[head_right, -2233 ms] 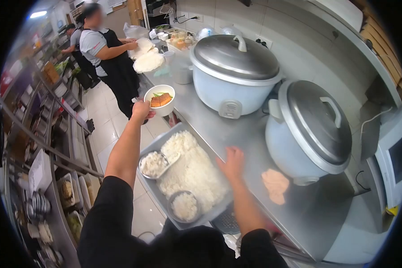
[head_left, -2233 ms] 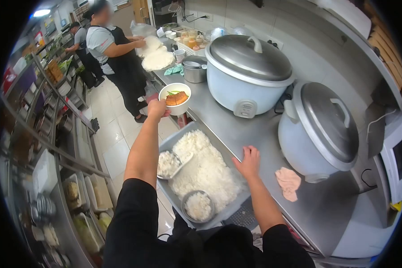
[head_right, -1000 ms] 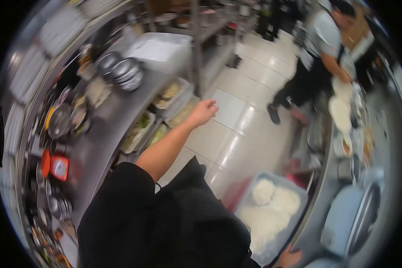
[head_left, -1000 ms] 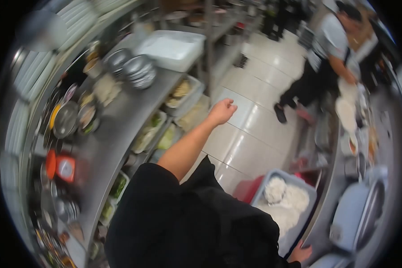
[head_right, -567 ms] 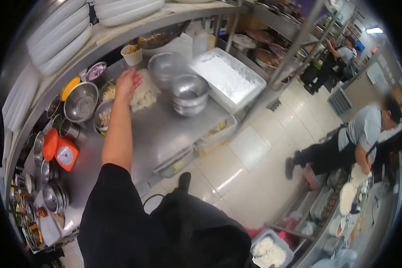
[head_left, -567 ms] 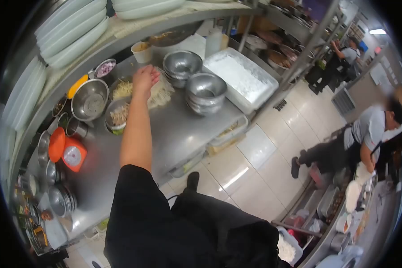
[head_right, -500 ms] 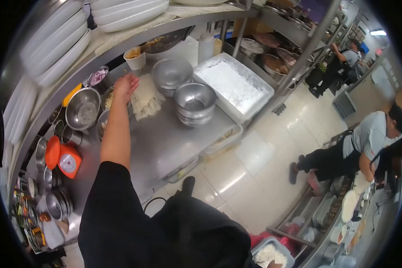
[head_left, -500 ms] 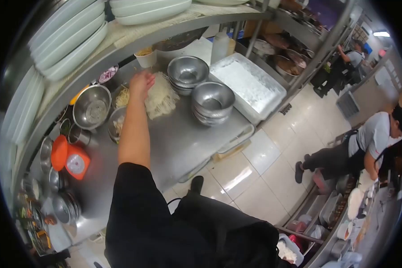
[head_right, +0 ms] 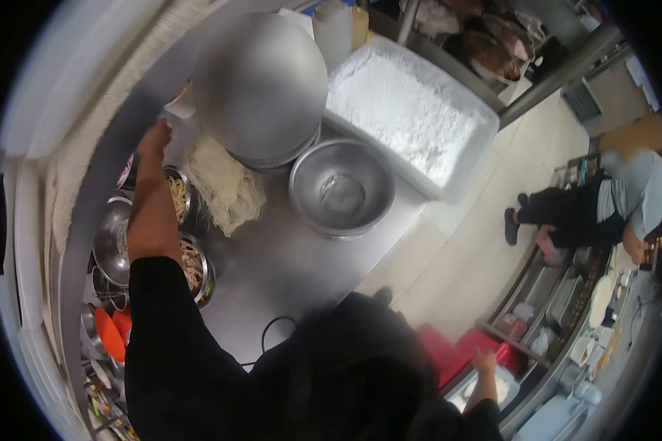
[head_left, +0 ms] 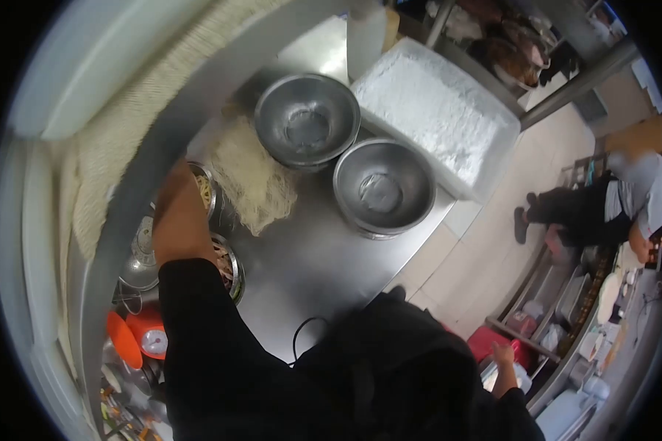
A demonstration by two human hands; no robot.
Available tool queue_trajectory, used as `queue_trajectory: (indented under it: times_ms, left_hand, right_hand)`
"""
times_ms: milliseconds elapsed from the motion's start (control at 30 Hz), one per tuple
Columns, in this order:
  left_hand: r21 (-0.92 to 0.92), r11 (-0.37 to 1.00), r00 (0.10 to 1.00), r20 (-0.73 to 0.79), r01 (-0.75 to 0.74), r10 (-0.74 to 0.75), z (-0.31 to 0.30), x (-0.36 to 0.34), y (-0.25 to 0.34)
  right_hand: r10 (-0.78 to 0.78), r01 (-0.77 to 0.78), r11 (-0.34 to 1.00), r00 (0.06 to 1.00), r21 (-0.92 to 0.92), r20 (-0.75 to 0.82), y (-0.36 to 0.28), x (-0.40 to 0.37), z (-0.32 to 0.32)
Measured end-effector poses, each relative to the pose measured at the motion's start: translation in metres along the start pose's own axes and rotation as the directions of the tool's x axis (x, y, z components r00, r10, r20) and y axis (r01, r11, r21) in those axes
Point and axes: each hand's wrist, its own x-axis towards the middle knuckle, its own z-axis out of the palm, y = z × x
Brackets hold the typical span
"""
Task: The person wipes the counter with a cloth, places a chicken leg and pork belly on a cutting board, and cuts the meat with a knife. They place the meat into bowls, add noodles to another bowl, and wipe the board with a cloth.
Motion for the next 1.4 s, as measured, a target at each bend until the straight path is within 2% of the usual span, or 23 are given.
queue_trajectory:
  times_ms: [33, 67, 100, 133, 167, 200, 267, 333, 367, 467, 500, 600, 700, 800, 900, 1000, 1100, 1200, 1300, 1400]
  left_hand:
    - [0.052, 0.998, 0.999, 0.032, -0.031, 0.03, -0.001, 0.001, 0.002]
    - [0.024, 1.0, 0.999, 0.031, 0.012, -0.013, -0.005, 0.009, -0.007]
    - [-0.004, 0.998, 0.998, 0.029, 0.056, -0.056, -0.007, 0.015, -0.013]
    - [-0.118, 0.979, 0.986, 0.005, 0.166, -0.166, -0.008, 0.031, -0.015]
    - [-0.231, 0.936, 0.961, -0.007, 0.267, -0.276, -0.004, 0.04, -0.016]
    - [-0.246, 0.923, 0.953, 0.011, 0.295, -0.302, 0.004, 0.04, -0.01]
    - [-0.273, 0.898, 0.937, 0.046, 0.346, -0.347, 0.015, 0.028, 0.011]
    - [-0.267, 0.894, 0.933, 0.092, 0.359, -0.347, 0.02, 0.039, 0.008]
    - [-0.275, 0.891, 0.932, 0.081, 0.362, -0.353, 0.026, 0.034, 0.011]
    - [-0.321, 0.865, 0.923, 0.1, 0.384, -0.373, 0.026, 0.05, -0.003]
    - [-0.342, 0.853, 0.918, 0.116, 0.394, -0.378, 0.027, 0.05, -0.002]
    - [-0.321, 0.868, 0.923, 0.061, 0.378, -0.379, 0.038, 0.053, 0.003]
    - [-0.325, 0.858, 0.918, 0.141, 0.397, -0.371, 0.036, 0.062, 0.006]
    - [-0.372, 0.868, 0.943, 0.18, 0.329, -0.28, 0.034, 0.06, 0.003]
    - [-0.403, 0.862, 0.948, 0.055, 0.309, -0.314, 0.045, 0.06, 0.008]
    - [-0.306, 0.909, 0.954, 0.002, 0.285, -0.298, 0.045, 0.059, 0.01]
    - [-0.292, 0.916, 0.959, 0.014, 0.273, -0.282, 0.036, 0.051, 0.007]
    - [-0.251, 0.914, 0.943, -0.006, 0.32, -0.332, 0.029, 0.048, 0.01]
    - [-0.268, 0.919, 0.957, 0.041, 0.288, -0.288, 0.026, 0.045, 0.012]
    - [-0.255, 0.92, 0.953, 0.028, 0.297, -0.3, 0.027, 0.046, 0.015]
  right_hand:
    - [-0.076, 0.075, 0.997, 0.997, -0.029, -0.006, -0.003, -0.007, -0.008]
    - [-0.154, 0.154, 0.987, 0.988, -0.055, -0.007, -0.014, -0.017, -0.024]
    - [-0.149, 0.147, 0.987, 0.989, -0.067, -0.026, -0.018, -0.013, -0.021]
    - [-0.139, 0.135, 0.988, 0.989, -0.077, -0.052, -0.016, -0.008, -0.017]
    - [-0.112, 0.11, 0.993, 0.992, -0.031, -0.064, -0.012, -0.008, -0.014]
    - [-0.082, 0.084, 0.996, 0.993, 0.019, -0.083, -0.013, -0.004, -0.008]
    - [0.064, -0.059, 0.978, 0.998, 0.201, -0.015, -0.045, -0.018, -0.043]
    - [0.207, -0.196, 0.897, 0.978, 0.396, 0.015, -0.052, -0.017, -0.037]
    - [0.093, -0.06, 0.943, 0.992, 0.327, -0.086, -0.02, -0.003, 0.009]
    - [0.301, -0.287, 0.75, 0.95, 0.595, 0.079, -0.067, -0.035, -0.042]
    - [0.288, -0.226, 0.726, 0.958, 0.649, 0.012, -0.073, -0.042, -0.042]
    - [0.303, -0.294, 0.766, 0.949, 0.571, 0.082, -0.076, -0.052, -0.043]
    - [0.303, -0.258, 0.704, 0.952, 0.661, 0.049, -0.081, -0.06, -0.03]
    - [0.357, -0.378, 0.723, 0.921, 0.578, 0.156, -0.091, -0.07, -0.034]
    - [0.371, -0.374, 0.654, 0.916, 0.657, 0.152, -0.095, -0.081, -0.028]
    - [0.352, -0.36, 0.7, 0.925, 0.617, 0.14, -0.096, -0.089, -0.028]
    - [0.397, -0.408, 0.647, 0.902, 0.644, 0.172, -0.098, -0.093, -0.032]
    - [0.373, -0.438, 0.69, 0.897, 0.576, 0.236, -0.094, -0.085, -0.032]
    - [0.346, -0.359, 0.77, 0.93, 0.527, 0.128, -0.091, -0.073, -0.023]
    - [0.332, -0.325, 0.758, 0.939, 0.565, 0.094, -0.09, -0.063, -0.024]
